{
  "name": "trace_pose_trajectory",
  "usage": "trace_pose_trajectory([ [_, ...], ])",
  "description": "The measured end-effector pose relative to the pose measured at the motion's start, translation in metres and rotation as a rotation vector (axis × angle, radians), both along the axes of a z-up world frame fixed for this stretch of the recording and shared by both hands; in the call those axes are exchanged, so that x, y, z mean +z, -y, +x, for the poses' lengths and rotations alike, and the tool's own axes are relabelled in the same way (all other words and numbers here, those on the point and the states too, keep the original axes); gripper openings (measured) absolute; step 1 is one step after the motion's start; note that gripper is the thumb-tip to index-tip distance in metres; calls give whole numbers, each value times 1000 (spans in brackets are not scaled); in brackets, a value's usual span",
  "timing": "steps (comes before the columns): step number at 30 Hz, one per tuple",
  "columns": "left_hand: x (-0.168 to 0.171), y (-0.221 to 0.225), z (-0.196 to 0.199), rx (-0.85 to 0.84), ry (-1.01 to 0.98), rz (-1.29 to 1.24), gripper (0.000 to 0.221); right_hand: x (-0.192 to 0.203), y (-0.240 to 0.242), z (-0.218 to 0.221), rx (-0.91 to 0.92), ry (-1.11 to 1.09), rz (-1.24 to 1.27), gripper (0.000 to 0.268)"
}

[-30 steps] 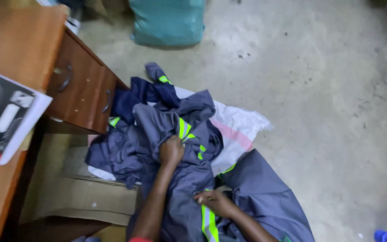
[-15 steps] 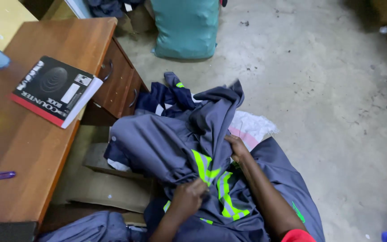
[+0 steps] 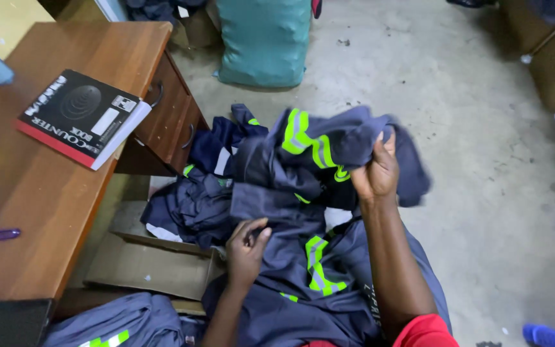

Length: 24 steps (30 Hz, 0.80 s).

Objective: Inspecting a work jacket and removing loose threads from the embroidered logo

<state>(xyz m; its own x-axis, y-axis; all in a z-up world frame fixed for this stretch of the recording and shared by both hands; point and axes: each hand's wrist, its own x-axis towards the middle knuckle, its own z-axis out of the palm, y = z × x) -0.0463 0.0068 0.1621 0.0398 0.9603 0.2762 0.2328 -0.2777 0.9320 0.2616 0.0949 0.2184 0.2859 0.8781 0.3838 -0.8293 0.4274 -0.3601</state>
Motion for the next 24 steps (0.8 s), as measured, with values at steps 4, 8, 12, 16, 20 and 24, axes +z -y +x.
trace_pose_trajectory([
  [4, 7, -6, 46, -94, 57, 15, 31, 44, 32, -13, -38, 48, 77, 28],
  [8, -18, -8, 106, -138, 37, 82, 61, 23, 54, 23, -256, 91, -92, 28],
  [12, -74, 1, 169, -69, -217, 217, 83, 18, 82, 55, -197, -210, -157, 40],
  [16, -128, -21, 181, 8, -395, 222, 78, 42, 135, 68, -188, -290, -135, 50],
  [20, -105, -88, 136, 212, -180, 190, 64, 81, 184, 54, -212, -313, -39, 41],
  [24, -22, -95, 80, 162, 166, 305, 49, 89, 209, 70, -235, -402, 48, 33],
])
